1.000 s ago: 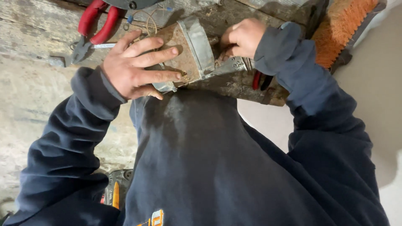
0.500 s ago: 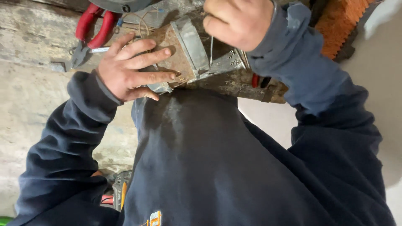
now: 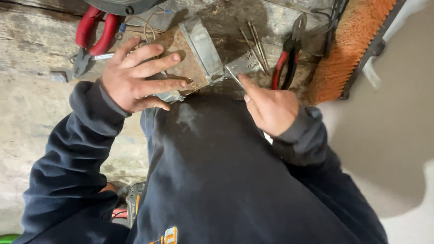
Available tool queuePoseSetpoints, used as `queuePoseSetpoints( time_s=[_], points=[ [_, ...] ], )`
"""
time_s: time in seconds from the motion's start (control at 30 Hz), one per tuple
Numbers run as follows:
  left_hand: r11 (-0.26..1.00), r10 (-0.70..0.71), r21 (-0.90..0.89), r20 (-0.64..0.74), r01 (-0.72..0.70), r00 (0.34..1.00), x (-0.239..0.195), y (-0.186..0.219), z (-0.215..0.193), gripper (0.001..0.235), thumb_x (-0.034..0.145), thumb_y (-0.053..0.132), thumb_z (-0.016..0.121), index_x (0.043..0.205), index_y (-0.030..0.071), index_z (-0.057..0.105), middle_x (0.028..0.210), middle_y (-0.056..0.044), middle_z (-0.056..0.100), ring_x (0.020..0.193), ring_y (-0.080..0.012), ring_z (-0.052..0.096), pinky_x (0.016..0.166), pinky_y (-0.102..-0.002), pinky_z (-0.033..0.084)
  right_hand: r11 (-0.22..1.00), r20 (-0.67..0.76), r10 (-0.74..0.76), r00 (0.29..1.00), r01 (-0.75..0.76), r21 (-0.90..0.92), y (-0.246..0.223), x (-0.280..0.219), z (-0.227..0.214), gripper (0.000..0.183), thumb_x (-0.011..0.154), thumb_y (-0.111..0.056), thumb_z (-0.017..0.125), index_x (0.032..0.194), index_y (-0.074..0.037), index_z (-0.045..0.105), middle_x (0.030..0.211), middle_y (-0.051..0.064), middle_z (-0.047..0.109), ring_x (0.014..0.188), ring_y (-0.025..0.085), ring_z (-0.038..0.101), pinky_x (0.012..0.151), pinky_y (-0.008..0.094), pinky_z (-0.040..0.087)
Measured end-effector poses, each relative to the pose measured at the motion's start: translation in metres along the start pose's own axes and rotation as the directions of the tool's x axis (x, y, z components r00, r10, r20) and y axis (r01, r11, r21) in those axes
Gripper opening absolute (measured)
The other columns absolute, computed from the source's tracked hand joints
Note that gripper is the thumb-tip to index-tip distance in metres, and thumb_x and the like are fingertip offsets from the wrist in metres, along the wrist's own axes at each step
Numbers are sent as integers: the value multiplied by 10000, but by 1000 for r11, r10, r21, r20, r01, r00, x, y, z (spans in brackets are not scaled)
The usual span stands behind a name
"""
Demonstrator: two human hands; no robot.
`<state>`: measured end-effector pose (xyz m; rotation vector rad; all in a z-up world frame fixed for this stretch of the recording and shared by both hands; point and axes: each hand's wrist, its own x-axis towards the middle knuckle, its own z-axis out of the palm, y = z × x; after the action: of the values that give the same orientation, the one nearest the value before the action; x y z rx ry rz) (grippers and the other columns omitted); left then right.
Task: Disassembling and inspecting an electric motor on a workbench.
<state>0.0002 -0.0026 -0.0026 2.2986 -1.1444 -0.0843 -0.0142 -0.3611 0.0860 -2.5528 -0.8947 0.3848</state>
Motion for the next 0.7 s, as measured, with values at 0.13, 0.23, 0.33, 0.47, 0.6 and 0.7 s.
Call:
queuePoseSetpoints(
  time_s=[0.13, 0.23, 0.33, 0.47, 0.6, 0.7],
  points=[
    [999, 33, -9, -12, -33, 999, 1, -3, 0, 792, 666, 563, 881, 1415, 373, 705, 1593, -2, 541, 1430, -295, 473, 1197, -536, 319, 981, 138, 125, 983, -143, 131, 64, -11, 70, 325, 1073, -192, 600, 1341, -16, 653, 761, 61, 691, 515, 161, 597, 455, 341, 489],
    [996, 79, -31, -26, -79, 997, 3, -2, -1, 785, 670, 563, 879, 1408, 353, 710, 1590, -23, 537, 1426, -310, 472, 1175, -542, 322, 971, 231, 208, 950, -229, 65, 101, 13, 80, 199, 1080, -203, 631, 1200, -75, 723, 822, 104, 730, 605, 231, 662, 551, 363, 557],
    [998, 54, -15, 3, -54, 999, 5, 1, -5, 790, 647, 539, 871, 1398, 347, 717, 1601, -22, 531, 1424, -312, 475, 1188, -541, 330, 979, 39, -178, 983, 173, 111, 137, 48, 81, 219, 1033, -161, 707, 1201, -23, 732, 1049, 140, 755, 827, 201, 730, 750, 327, 611],
    [1000, 18, -10, -7, -18, 1000, 3, 4, -4, 771, 648, 537, 863, 1381, 346, 719, 1598, -14, 525, 1425, -308, 475, 1188, -551, 339, 954, 182, -293, 939, 299, -6, 155, 97, 74, 140, 1012, -66, 692, 1135, -35, 751, 1086, 124, 753, 775, 211, 701, 728, 318, 604],
    [1000, 3, -1, -23, -3, 1000, 3, 6, -4, 747, 680, 543, 859, 1388, 353, 714, 1605, -6, 519, 1447, -304, 466, 1187, -548, 348, 807, 64, -500, 864, 492, -326, 82, 117, -21, 84, 1001, -67, 702, 1078, -84, 732, 1082, 54, 713, 992, 186, 700, 905, 299, 580],
    [1000, -6, 6, -6, 6, 1000, 4, 6, -4, 751, 662, 538, 853, 1379, 361, 714, 1600, -5, 519, 1444, -305, 463, 1183, -543, 344, 676, 207, -406, 890, 445, -588, 31, 100, -60, 80, 913, -160, 729, 972, -107, 718, 1000, 33, 677, 977, 169, 689, 904, 317, 571]
  ],
)
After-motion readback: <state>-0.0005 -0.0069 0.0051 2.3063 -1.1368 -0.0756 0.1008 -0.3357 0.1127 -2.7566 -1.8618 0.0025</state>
